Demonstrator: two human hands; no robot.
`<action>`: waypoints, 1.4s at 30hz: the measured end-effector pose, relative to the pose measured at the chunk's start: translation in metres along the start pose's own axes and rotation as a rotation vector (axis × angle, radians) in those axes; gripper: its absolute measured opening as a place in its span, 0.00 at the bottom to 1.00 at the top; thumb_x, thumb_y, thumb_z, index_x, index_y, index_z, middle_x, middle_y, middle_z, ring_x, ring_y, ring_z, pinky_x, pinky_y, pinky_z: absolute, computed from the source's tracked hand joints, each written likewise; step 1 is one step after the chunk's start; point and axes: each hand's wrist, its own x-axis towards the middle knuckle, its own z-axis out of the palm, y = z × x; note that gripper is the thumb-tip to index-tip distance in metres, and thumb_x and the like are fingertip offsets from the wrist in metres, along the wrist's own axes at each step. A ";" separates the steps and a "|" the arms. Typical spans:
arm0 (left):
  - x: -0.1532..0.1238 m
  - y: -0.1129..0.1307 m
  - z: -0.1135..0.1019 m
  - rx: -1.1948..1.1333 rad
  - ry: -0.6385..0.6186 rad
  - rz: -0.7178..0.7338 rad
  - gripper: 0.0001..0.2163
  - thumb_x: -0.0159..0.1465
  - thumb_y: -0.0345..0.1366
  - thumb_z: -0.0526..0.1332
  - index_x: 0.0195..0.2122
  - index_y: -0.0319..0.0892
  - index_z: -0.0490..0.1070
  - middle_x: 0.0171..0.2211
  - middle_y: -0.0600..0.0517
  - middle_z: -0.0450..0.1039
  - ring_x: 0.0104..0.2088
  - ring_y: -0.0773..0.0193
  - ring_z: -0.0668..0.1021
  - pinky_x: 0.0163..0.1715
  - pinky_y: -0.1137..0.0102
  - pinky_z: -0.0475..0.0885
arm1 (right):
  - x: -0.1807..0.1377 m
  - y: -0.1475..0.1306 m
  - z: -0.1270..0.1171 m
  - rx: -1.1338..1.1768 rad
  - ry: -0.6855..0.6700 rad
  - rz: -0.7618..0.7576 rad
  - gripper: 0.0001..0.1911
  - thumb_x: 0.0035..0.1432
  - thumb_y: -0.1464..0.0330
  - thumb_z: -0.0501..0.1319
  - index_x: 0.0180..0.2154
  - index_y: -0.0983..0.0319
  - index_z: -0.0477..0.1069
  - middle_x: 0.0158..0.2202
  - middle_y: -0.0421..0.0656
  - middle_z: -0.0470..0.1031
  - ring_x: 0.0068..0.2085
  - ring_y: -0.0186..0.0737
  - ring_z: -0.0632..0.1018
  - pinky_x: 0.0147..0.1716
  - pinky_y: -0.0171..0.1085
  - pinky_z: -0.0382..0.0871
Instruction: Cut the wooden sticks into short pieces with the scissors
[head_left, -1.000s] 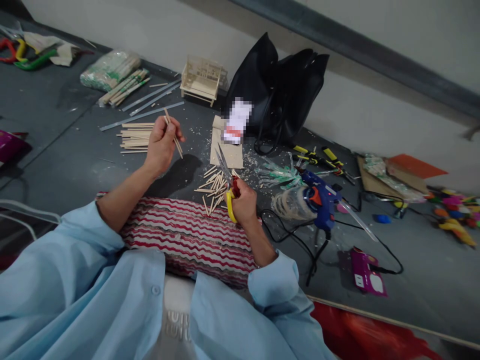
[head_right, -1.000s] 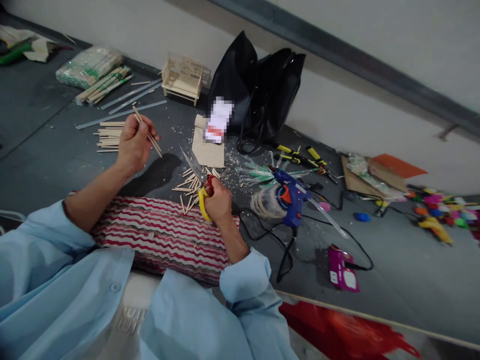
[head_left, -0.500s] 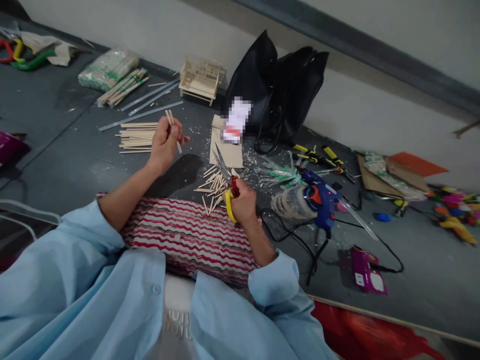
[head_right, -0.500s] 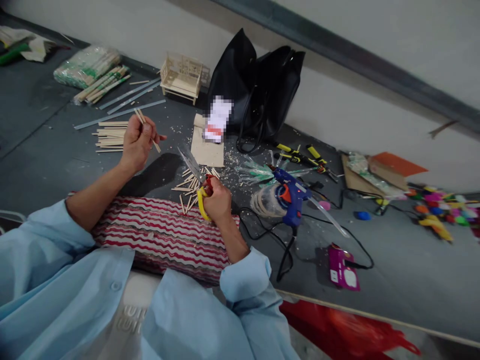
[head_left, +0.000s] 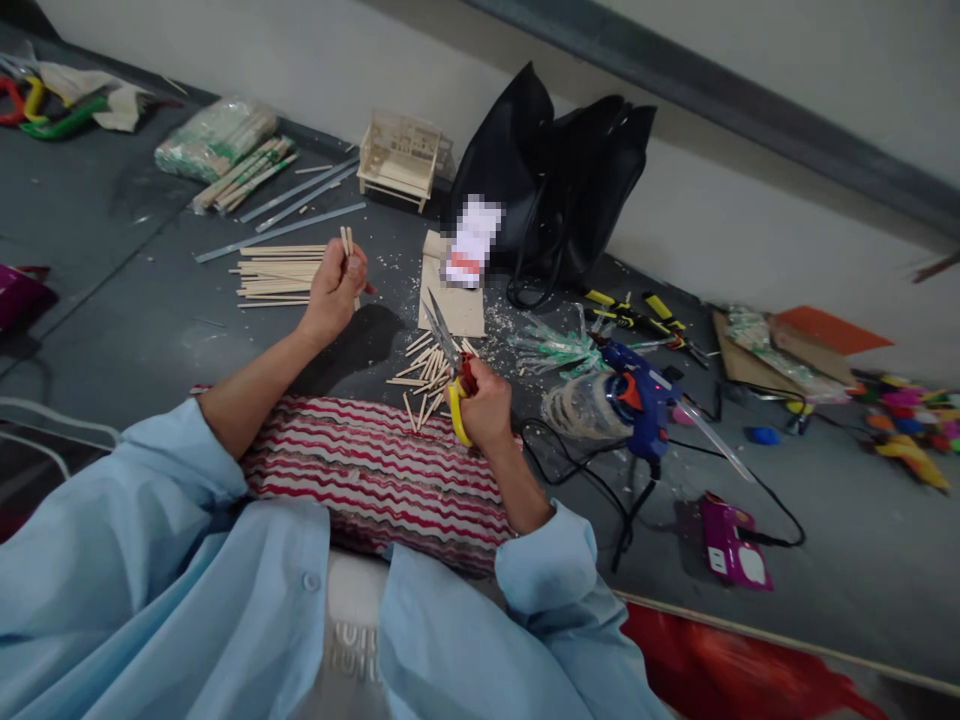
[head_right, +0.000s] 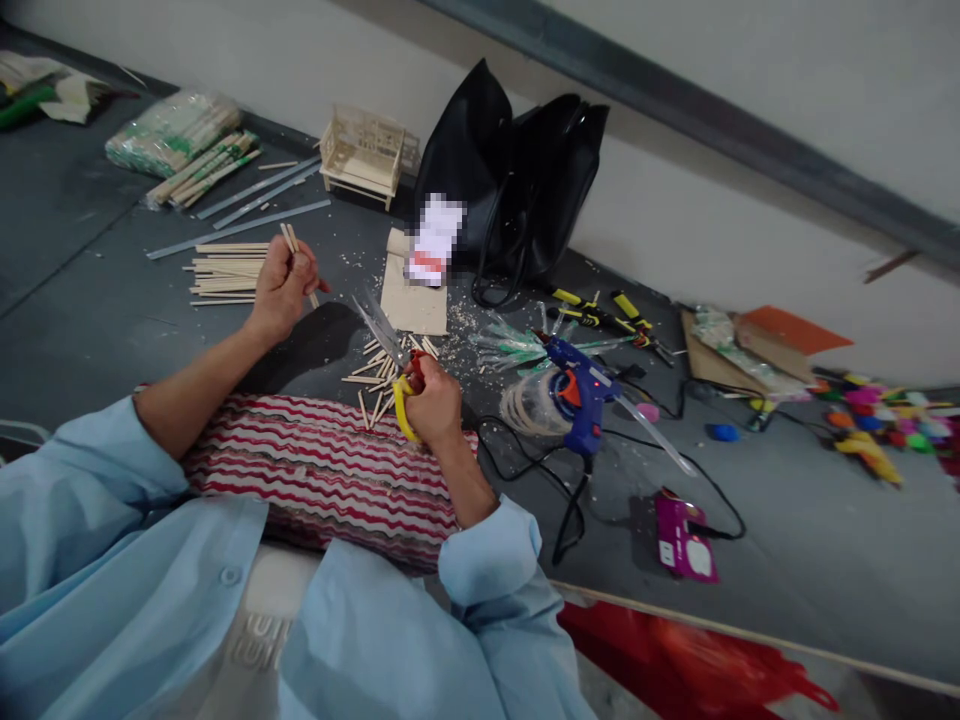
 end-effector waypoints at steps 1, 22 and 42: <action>0.000 -0.002 0.000 0.006 -0.005 -0.004 0.15 0.67 0.52 0.54 0.36 0.44 0.64 0.24 0.57 0.54 0.21 0.73 0.62 0.27 0.72 0.72 | 0.000 0.000 0.000 0.001 0.001 0.001 0.08 0.41 0.70 0.58 0.29 0.59 0.67 0.20 0.33 0.64 0.23 0.32 0.62 0.25 0.32 0.55; -0.001 -0.001 0.001 0.005 0.049 -0.022 0.17 0.66 0.54 0.54 0.35 0.44 0.64 0.24 0.57 0.54 0.21 0.72 0.63 0.25 0.73 0.67 | -0.002 0.002 0.001 0.018 -0.007 0.009 0.06 0.41 0.69 0.57 0.28 0.59 0.66 0.21 0.34 0.65 0.23 0.32 0.62 0.24 0.32 0.55; -0.002 0.003 0.002 0.007 0.077 -0.026 0.18 0.65 0.54 0.56 0.33 0.43 0.63 0.23 0.58 0.54 0.21 0.74 0.62 0.23 0.73 0.68 | -0.001 0.002 0.002 0.020 -0.004 0.022 0.06 0.41 0.69 0.58 0.28 0.59 0.66 0.21 0.33 0.64 0.23 0.32 0.62 0.24 0.31 0.56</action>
